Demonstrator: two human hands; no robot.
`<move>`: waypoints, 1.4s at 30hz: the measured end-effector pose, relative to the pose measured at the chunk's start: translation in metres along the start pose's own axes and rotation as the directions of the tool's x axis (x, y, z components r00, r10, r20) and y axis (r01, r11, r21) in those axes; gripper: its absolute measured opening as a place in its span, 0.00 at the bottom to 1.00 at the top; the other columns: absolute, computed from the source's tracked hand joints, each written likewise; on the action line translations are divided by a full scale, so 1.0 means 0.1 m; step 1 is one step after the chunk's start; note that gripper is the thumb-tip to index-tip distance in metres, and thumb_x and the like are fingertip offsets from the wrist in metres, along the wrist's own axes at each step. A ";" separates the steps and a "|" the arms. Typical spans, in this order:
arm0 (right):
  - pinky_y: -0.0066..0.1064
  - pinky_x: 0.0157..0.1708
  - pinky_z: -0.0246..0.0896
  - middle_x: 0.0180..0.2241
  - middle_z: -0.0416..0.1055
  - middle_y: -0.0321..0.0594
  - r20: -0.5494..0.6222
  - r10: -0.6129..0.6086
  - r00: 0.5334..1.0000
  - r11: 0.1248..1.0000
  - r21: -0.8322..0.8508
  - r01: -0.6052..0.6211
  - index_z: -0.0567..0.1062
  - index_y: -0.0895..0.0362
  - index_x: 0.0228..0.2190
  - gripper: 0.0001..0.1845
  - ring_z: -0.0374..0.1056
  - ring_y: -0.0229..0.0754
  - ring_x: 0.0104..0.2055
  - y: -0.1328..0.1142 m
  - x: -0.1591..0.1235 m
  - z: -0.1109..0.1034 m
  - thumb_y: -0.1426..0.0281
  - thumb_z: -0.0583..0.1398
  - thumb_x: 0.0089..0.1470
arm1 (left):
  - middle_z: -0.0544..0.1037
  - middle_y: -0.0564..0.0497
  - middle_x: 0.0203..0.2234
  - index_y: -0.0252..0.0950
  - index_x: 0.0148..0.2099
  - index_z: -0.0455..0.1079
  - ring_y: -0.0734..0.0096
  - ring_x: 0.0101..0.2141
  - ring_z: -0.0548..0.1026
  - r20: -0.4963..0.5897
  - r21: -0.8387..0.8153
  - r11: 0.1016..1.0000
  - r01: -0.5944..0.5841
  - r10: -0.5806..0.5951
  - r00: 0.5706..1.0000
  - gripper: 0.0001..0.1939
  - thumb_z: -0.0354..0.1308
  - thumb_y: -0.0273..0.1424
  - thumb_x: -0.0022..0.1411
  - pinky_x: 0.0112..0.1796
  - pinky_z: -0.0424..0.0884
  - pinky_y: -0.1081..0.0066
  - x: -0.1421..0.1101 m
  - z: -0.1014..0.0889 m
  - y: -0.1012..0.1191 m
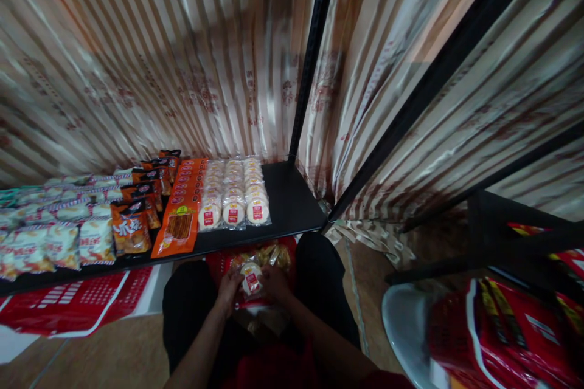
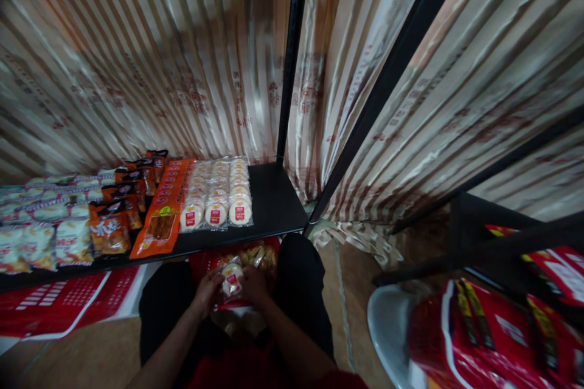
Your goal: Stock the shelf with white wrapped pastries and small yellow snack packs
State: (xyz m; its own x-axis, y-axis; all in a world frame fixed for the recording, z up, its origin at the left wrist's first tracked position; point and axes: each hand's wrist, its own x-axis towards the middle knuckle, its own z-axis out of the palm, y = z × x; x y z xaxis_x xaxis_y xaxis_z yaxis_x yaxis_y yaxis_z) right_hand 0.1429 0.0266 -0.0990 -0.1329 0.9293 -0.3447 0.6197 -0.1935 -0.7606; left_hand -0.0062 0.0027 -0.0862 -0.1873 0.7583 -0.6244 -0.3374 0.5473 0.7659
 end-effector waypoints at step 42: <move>0.23 0.27 0.54 0.25 0.70 0.34 -0.055 -0.259 0.964 0.964 0.054 0.262 0.67 0.56 0.27 0.06 0.65 0.34 0.26 -0.80 -0.21 -0.17 0.70 0.52 0.52 | 0.74 0.48 0.34 0.32 0.50 0.64 0.68 0.34 0.72 -0.253 0.340 0.835 -0.433 0.524 0.813 0.25 0.54 0.35 0.48 0.40 0.69 0.67 -0.48 -0.09 0.62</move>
State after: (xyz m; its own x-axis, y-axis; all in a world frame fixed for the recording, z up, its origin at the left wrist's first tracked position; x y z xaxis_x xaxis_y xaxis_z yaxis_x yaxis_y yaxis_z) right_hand 0.1096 0.0282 -0.0215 -0.2458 0.9636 -0.1050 0.5207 0.0399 -0.8528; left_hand -0.0269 -0.0028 -0.0102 -0.5626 0.8140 -0.1447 0.1127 0.2490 0.9619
